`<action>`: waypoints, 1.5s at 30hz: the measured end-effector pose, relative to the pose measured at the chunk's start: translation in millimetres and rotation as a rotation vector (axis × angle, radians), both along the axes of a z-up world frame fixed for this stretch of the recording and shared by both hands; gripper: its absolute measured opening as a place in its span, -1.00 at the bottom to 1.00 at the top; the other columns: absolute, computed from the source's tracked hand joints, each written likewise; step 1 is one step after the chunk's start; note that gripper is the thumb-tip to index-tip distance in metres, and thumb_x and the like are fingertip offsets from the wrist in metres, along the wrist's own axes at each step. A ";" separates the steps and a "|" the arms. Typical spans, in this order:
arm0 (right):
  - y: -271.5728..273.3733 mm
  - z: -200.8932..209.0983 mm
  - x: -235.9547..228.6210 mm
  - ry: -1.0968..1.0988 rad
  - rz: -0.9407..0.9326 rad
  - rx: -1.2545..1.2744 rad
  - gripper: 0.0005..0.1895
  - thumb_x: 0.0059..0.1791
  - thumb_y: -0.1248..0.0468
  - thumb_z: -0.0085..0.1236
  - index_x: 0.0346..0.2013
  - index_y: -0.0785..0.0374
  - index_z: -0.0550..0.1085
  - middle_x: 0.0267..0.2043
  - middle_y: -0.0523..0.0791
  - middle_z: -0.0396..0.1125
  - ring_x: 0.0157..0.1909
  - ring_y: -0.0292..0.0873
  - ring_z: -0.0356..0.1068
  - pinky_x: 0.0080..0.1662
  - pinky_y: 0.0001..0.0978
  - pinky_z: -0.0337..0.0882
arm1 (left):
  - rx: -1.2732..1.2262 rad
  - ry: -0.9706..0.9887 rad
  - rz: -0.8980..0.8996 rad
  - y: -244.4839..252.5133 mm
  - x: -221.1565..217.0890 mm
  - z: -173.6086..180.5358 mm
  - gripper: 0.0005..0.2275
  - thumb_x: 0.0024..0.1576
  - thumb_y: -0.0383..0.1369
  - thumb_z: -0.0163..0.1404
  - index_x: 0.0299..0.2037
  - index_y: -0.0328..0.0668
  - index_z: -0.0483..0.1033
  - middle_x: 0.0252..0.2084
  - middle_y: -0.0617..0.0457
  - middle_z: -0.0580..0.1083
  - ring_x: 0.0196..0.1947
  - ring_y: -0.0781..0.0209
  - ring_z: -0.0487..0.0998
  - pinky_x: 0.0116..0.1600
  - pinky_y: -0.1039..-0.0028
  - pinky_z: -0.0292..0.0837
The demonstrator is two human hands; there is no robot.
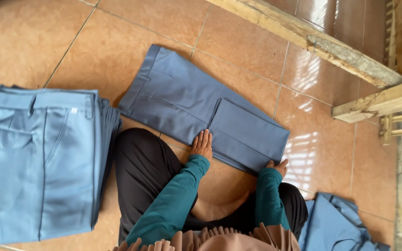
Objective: The person is sitting on a tiled floor, smoothing out and folding multiple pairs of blue trousers into neat rectangles.
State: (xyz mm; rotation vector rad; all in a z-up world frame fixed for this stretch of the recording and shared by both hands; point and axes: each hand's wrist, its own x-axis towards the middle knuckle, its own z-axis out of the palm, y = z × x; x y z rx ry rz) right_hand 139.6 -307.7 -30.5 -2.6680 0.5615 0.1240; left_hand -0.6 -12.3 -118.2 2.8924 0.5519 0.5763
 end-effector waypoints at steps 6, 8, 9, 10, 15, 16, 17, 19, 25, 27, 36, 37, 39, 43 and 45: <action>-40.9 -15.9 14.1 0.226 -0.180 0.622 -0.11 -0.11 -0.02 0.40 0.45 -0.15 0.19 0.31 -0.02 0.28 0.30 0.09 0.30 0.29 -0.07 0.30 | -0.296 0.557 -0.120 16.4 -29.8 111.1 0.23 -0.19 0.48 -0.06 0.54 -0.12 -0.38 0.60 -0.07 -0.42 0.58 -0.02 -0.47 0.57 0.16 -0.69; -21.8 42.9 -18.6 0.318 -0.229 1.024 -0.19 -0.05 -0.04 0.36 0.43 -0.05 0.22 0.33 -0.01 0.25 0.33 0.14 0.27 0.35 -0.07 0.25 | -0.302 0.584 -0.138 18.0 -36.4 119.4 0.26 -0.21 0.46 0.01 0.54 -0.12 -0.42 0.60 -0.06 -0.44 0.58 -0.03 -0.50 0.56 0.16 -0.72; -24.6 74.6 -23.0 0.361 -0.260 1.228 -0.22 -0.02 -0.04 0.34 0.42 0.00 0.24 0.34 0.00 0.24 0.34 0.16 0.25 0.39 -0.08 0.22 | -0.294 0.617 -0.166 17.9 -39.6 122.8 0.30 -0.24 0.44 0.07 0.54 -0.12 -0.47 0.60 -0.06 -0.46 0.57 -0.04 -0.53 0.55 0.15 -0.76; -49.1 69.1 -34.1 0.359 -0.261 1.220 -0.22 -0.02 -0.04 0.34 0.42 0.00 0.24 0.34 0.00 0.24 0.34 0.16 0.25 0.39 -0.08 0.22 | -0.302 0.616 -0.169 12.9 -36.8 110.7 0.30 -0.24 0.44 0.07 0.54 -0.12 -0.47 0.60 -0.06 -0.46 0.57 -0.04 -0.53 0.55 0.15 -0.76; -126.2 58.7 -72.0 0.088 -0.442 1.662 -0.51 -0.01 0.02 0.37 0.06 0.26 0.51 0.03 0.07 0.49 0.02 0.07 0.56 0.09 -0.05 0.57 | -0.268 0.523 -0.317 -33.1 -18.8 31.8 -0.06 0.12 -0.15 0.06 0.55 -0.06 -0.45 0.59 -0.10 -0.43 0.57 -0.15 -0.47 0.56 0.01 -0.64; -103.0 107.5 -89.1 0.076 -0.447 1.658 -0.51 -0.01 0.02 0.37 0.06 0.26 0.51 0.03 0.07 0.49 0.02 0.07 0.56 0.09 -0.05 0.57 | -0.270 0.521 -0.328 -49.2 -19.8 24.8 -0.06 0.12 -0.15 0.06 0.55 -0.06 -0.45 0.59 -0.10 -0.43 0.57 -0.15 -0.47 0.56 0.01 -0.64; -71.5 159.8 -107.3 0.008 -0.387 1.690 -0.49 -0.02 0.03 0.37 0.07 0.29 0.47 0.06 0.08 0.47 0.05 0.10 0.55 0.11 0.00 0.56 | -0.302 0.480 -0.376 -63.9 -19.8 18.1 -0.16 0.17 -0.22 -0.04 0.55 -0.08 -0.42 0.59 -0.12 -0.41 0.57 -0.15 -0.43 0.57 0.01 -0.61; -43.3 225.0 -124.7 -0.065 -0.325 1.714 -0.46 -0.02 0.04 0.36 0.09 0.31 0.43 0.09 0.10 0.46 0.07 0.12 0.53 0.13 0.05 0.55 | -0.339 0.435 -0.426 -95.9 -24.0 4.8 -0.24 0.23 -0.29 -0.14 0.55 -0.10 -0.39 0.59 -0.13 -0.39 0.58 -0.16 -0.38 0.57 0.01 -0.57; -67.0 190.4 -59.0 -0.689 0.862 0.207 0.11 -0.41 0.20 0.58 0.39 0.22 0.30 0.49 0.23 -0.04 0.46 0.13 0.05 0.45 -0.15 0.09 | -0.751 0.478 -0.533 -117.6 -68.7 126.1 -0.33 0.27 -0.14 -0.21 0.57 0.10 -0.26 0.60 0.00 -0.14 0.57 -0.08 -0.13 0.60 0.17 -0.21; 11.6 216.5 -58.6 -0.875 0.866 0.103 -0.19 -0.14 0.31 0.51 0.37 0.25 0.37 0.39 0.23 0.12 0.39 0.10 0.14 0.42 -0.25 0.20 | -0.933 0.539 -0.457 -80.3 -110.9 245.2 -0.47 0.36 -0.05 -0.43 0.47 -0.12 0.06 0.42 -0.09 0.23 0.40 -0.05 0.27 0.42 0.29 0.23; 176.5 80.1 -44.4 -0.053 0.235 0.764 -0.33 0.01 0.30 0.29 0.36 -0.22 0.30 0.12 -0.07 0.42 0.20 -0.11 0.39 0.31 0.14 0.22 | -1.576 0.700 0.058 -104.8 -83.7 105.7 -0.22 0.17 0.26 -0.17 0.35 -0.30 0.33 0.34 -0.22 0.36 0.34 -0.08 0.38 0.36 0.22 0.33; 168.3 66.8 -61.7 -0.047 0.236 0.761 -0.33 0.01 0.30 0.29 0.36 -0.22 0.30 0.12 -0.07 0.42 0.20 -0.11 0.39 0.31 0.14 0.22 | -1.580 0.702 0.063 -122.9 -57.0 76.5 -0.22 0.17 0.26 -0.17 0.35 -0.30 0.33 0.34 -0.22 0.36 0.34 -0.08 0.38 0.36 0.22 0.33; 148.1 40.0 -96.8 0.202 0.483 -0.166 -0.32 0.12 -0.29 -0.15 0.50 -0.50 -0.08 0.60 -0.35 -0.22 0.60 -0.12 -0.27 0.36 0.55 -0.25 | -1.507 0.725 -0.035 -162.5 -4.7 17.2 -0.30 0.15 0.19 -0.13 0.29 -0.27 0.38 0.28 -0.21 0.41 0.29 -0.08 0.42 0.31 0.23 0.38; 140.1 70.6 -114.4 0.251 0.583 -0.256 -0.35 0.15 -0.34 -0.49 0.51 -0.53 -0.29 0.62 -0.44 -0.48 0.62 -0.22 -0.50 0.40 0.49 -0.44 | -1.389 0.777 -0.190 -191.9 8.8 -40.9 -0.41 0.11 0.08 -0.06 0.21 -0.21 0.47 0.19 -0.18 0.48 0.23 -0.08 0.48 0.24 0.25 0.45; 143.1 97.3 -107.6 0.283 0.662 -0.255 -0.36 0.15 -0.29 -0.45 0.52 -0.50 -0.26 0.61 -0.41 -0.44 0.63 -0.22 -0.46 0.45 0.41 -0.39 | -1.257 0.803 -0.352 -202.2 -4.8 -43.0 -0.51 0.08 -0.03 0.01 0.13 -0.15 0.55 0.11 -0.16 0.54 0.16 -0.08 0.54 0.18 0.27 0.53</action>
